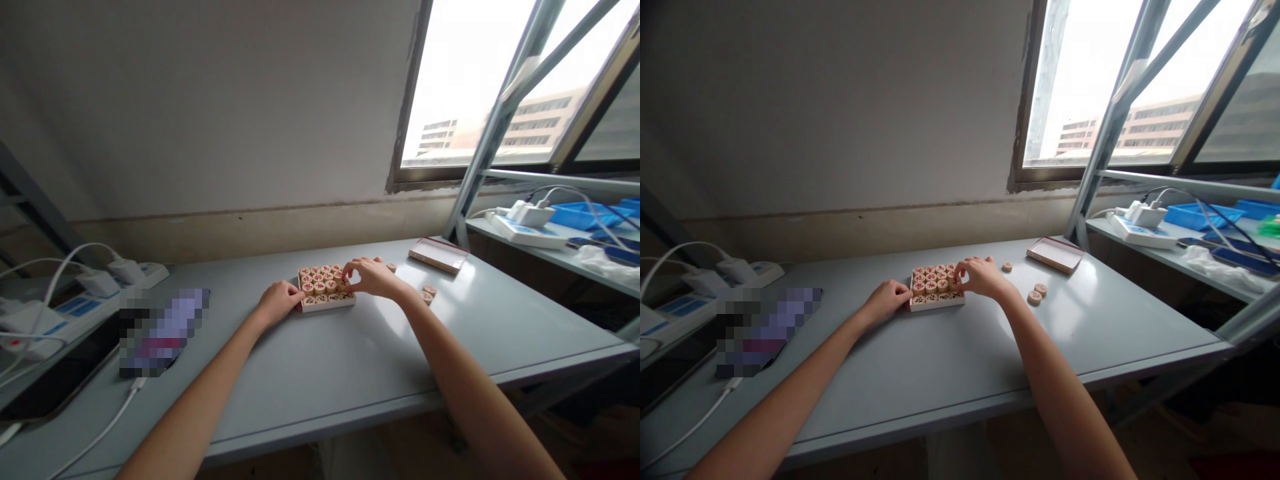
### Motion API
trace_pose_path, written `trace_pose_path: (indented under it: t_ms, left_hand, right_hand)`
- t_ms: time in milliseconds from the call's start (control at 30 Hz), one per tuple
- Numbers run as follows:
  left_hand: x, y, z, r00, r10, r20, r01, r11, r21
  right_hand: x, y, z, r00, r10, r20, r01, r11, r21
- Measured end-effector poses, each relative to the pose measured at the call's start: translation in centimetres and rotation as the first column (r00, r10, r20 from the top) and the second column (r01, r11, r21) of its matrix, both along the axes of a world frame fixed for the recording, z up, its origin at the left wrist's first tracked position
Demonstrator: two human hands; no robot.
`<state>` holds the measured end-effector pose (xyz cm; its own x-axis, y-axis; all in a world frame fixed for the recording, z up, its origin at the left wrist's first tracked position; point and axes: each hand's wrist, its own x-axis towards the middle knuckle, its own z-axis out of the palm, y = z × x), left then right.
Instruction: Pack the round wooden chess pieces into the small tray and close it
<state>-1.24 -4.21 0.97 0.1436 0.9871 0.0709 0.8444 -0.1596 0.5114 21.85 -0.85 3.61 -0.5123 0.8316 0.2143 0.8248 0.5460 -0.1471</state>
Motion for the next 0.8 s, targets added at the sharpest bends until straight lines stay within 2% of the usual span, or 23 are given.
trace_pose_path:
  t_ms: [233,400,433,500,567,633,700,800]
  left_hand:
    - [0.0,-0.1,0.1,1.0,0.002,0.011,-0.002,1.0,0.006]
    - [0.0,-0.1,0.0,1.0,0.006,0.011,-0.007,1.0,0.015]
    - [0.0,-0.1,0.0,1.0,0.014,0.009,-0.014,1.0,0.013]
    - [0.1,-0.1,-0.1,1.0,0.029,0.002,-0.029,0.999,0.015]
    - [0.2,0.0,-0.1,0.999,0.044,-0.006,-0.043,0.999,0.021]
    - [0.3,0.0,-0.2,0.998,0.061,-0.01,-0.061,0.998,0.033]
    - [0.3,0.1,-0.3,0.997,0.071,-0.011,-0.071,0.997,0.043]
    - [0.2,0.1,-0.3,0.998,0.061,-0.007,-0.061,0.997,0.048]
  right_hand:
    - [-0.2,0.1,-0.1,1.0,0.008,-0.018,-0.008,1.0,-0.008]
    - [0.9,0.4,0.4,0.997,-0.019,-0.078,0.012,0.996,-0.093]
    - [1.2,0.6,0.5,0.995,-0.053,-0.079,0.046,0.995,-0.091]
    - [2.0,0.9,0.2,0.981,-0.193,-0.037,0.192,0.981,-0.017]
    - [2.7,1.2,-0.4,0.918,-0.394,0.049,0.389,0.917,0.088]
    - [3.3,1.6,-1.1,0.832,-0.54,0.128,0.527,0.841,0.119]
    - [3.7,2.0,-1.7,0.793,-0.586,0.167,0.582,0.81,0.075]
    - [3.8,2.0,-1.7,0.823,-0.55,0.144,0.552,0.834,0.031]
